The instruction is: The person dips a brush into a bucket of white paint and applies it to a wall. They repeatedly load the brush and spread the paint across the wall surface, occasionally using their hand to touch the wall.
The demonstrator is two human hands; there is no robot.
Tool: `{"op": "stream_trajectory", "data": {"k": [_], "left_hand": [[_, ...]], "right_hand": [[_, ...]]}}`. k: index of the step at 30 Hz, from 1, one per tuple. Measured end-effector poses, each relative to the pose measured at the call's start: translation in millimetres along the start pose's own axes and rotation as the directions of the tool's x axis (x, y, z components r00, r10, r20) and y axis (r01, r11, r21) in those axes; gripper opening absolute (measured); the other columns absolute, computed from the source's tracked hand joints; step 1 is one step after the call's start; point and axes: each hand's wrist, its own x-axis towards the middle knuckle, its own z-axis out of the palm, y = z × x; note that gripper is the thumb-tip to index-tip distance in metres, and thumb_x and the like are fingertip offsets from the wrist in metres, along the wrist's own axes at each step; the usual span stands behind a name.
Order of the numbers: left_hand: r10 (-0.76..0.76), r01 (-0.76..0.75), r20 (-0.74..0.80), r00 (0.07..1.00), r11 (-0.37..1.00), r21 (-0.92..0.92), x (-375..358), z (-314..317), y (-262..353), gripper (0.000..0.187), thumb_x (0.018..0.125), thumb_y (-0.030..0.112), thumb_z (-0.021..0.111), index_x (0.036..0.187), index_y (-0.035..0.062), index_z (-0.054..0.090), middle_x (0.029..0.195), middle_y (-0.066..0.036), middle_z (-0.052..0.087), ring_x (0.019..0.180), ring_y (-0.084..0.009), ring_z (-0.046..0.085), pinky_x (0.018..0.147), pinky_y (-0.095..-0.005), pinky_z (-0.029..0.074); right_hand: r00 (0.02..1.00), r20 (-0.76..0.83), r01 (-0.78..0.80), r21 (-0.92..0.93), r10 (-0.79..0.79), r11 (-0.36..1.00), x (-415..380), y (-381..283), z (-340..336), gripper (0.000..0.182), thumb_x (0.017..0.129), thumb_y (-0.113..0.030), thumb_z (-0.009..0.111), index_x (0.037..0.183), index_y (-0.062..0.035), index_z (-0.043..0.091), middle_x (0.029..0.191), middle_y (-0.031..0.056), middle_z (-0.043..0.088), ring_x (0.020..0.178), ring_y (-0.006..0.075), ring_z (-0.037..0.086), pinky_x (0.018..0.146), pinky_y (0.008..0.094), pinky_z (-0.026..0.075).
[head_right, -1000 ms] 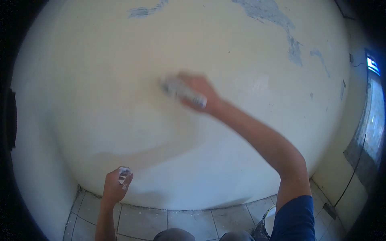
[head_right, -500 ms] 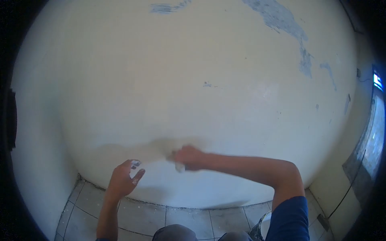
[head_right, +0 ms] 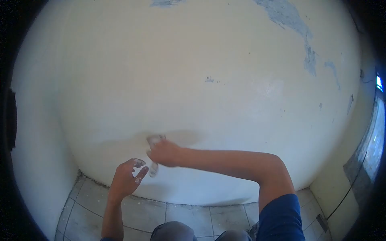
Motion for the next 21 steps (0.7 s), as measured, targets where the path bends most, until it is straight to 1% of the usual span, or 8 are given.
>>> {"op": "stream_trajectory", "data": {"k": [1, 3, 4, 5, 7, 13, 14, 21], "left_hand": [[-0.023, 0.022, 0.023, 0.999, 1.000, 0.015, -2.0, -5.7, 2.1, 0.021, 0.081, 0.019, 0.065, 0.089, -0.0003, 0.061, 0.087, -0.014, 0.065, 0.077, -0.0256, 0.063, 0.064, -0.0338, 0.050], [0.010, -0.015, 0.067, 0.998, 0.997, 0.070, -7.0, -15.0, -6.8, 0.020, 0.081, 0.019, 0.064, 0.088, -0.0002, 0.061, 0.085, -0.013, 0.065, 0.075, -0.0254, 0.063, 0.062, -0.0330, 0.050], [0.027, -0.035, 0.093, 0.995, 0.995, 0.090, -9.5, -16.9, -10.6, 0.020, 0.081, 0.019, 0.064, 0.087, -0.0001, 0.061, 0.083, -0.013, 0.065, 0.074, -0.0253, 0.063, 0.061, -0.0327, 0.049], [0.002, -0.012, 0.092, 0.996, 0.994, 0.111, -10.8, -17.5, -10.2, 0.020, 0.081, 0.019, 0.064, 0.086, 0.0001, 0.061, 0.083, -0.013, 0.065, 0.074, -0.0252, 0.063, 0.060, -0.0327, 0.049], [-0.038, 0.023, 0.089, 0.995, 0.986, 0.163, -8.0, -20.8, -6.2, 0.019, 0.081, 0.019, 0.064, 0.086, 0.0006, 0.061, 0.082, -0.012, 0.065, 0.074, -0.0252, 0.063, 0.060, -0.0327, 0.049], [0.021, -0.023, 0.046, 0.999, 0.998, 0.057, -0.4, -0.2, -1.5, 0.019, 0.081, 0.020, 0.064, 0.087, 0.0015, 0.061, 0.086, -0.013, 0.065, 0.074, -0.0257, 0.063, 0.061, -0.0328, 0.049], [0.031, -0.034, 0.058, 0.998, 0.998, 0.053, -1.0, 2.9, -1.5, 0.020, 0.081, 0.020, 0.064, 0.087, 0.0014, 0.061, 0.086, -0.013, 0.065, 0.074, -0.0260, 0.063, 0.061, -0.0327, 0.049], [0.064, -0.076, 0.118, 0.991, 0.992, 0.098, -13.8, 5.5, -3.5, 0.022, 0.080, 0.019, 0.064, 0.089, 0.0000, 0.061, 0.088, -0.015, 0.064, 0.079, -0.0293, 0.062, 0.068, -0.0339, 0.049]], "right_hand": [[0.944, 0.325, -0.099, 0.122, 0.055, 0.988, 2.2, -6.6, -20.0, 0.017, 0.077, -0.012, 0.054, 0.091, -0.0033, 0.059, 0.102, 0.0232, 0.056, 0.103, 0.0336, 0.053, 0.081, 0.0484, 0.046], [0.982, 0.143, -0.176, 0.427, 0.126, 0.887, -6.8, 31.1, -9.0, 0.026, 0.076, -0.016, 0.057, 0.101, -0.0063, 0.057, 0.102, 0.0194, 0.056, 0.099, 0.0350, 0.054, 0.084, 0.0475, 0.044], [0.969, -0.224, -0.032, 0.289, 0.100, 0.957, -6.0, 53.9, -24.5, 0.050, 0.070, -0.015, 0.063, 0.118, -0.0161, 0.051, 0.100, 0.0103, 0.059, 0.095, 0.0295, 0.056, 0.080, 0.0447, 0.045], [0.971, -0.121, -0.184, 0.166, 0.205, 0.969, 4.9, 90.6, -44.9, 0.050, 0.073, -0.016, 0.063, 0.122, -0.0156, 0.051, 0.102, 0.0092, 0.059, 0.098, 0.0260, 0.055, 0.086, 0.0408, 0.042], [0.817, -0.557, -0.209, -0.041, 0.151, 0.977, 14.6, 143.9, -106.3, 0.041, 0.070, -0.009, 0.062, 0.110, -0.0133, 0.059, 0.093, 0.0108, 0.060, 0.090, 0.0297, 0.057, 0.079, 0.0412, 0.045], [0.690, -0.715, -0.470, -0.325, 0.112, 0.821, 34.6, 134.8, -187.9, 0.022, 0.068, -0.007, 0.059, 0.090, -0.0087, 0.061, 0.076, 0.0133, 0.058, 0.071, 0.0325, 0.057, 0.061, 0.0403, 0.046], [0.830, -0.379, -0.541, -0.372, 0.408, 0.755, 38.1, 115.9, -163.2, 0.019, 0.070, -0.007, 0.057, 0.089, -0.0065, 0.058, 0.078, 0.0127, 0.059, 0.072, 0.0298, 0.060, 0.060, 0.0399, 0.047], [0.975, 0.203, -0.140, 0.226, 0.094, 0.964, -24.7, -8.2, 13.7, 0.029, 0.072, -0.011, 0.059, 0.100, -0.0069, 0.056, 0.099, 0.0185, 0.056, 0.086, 0.0317, 0.060, 0.076, 0.0440, 0.049]]}}
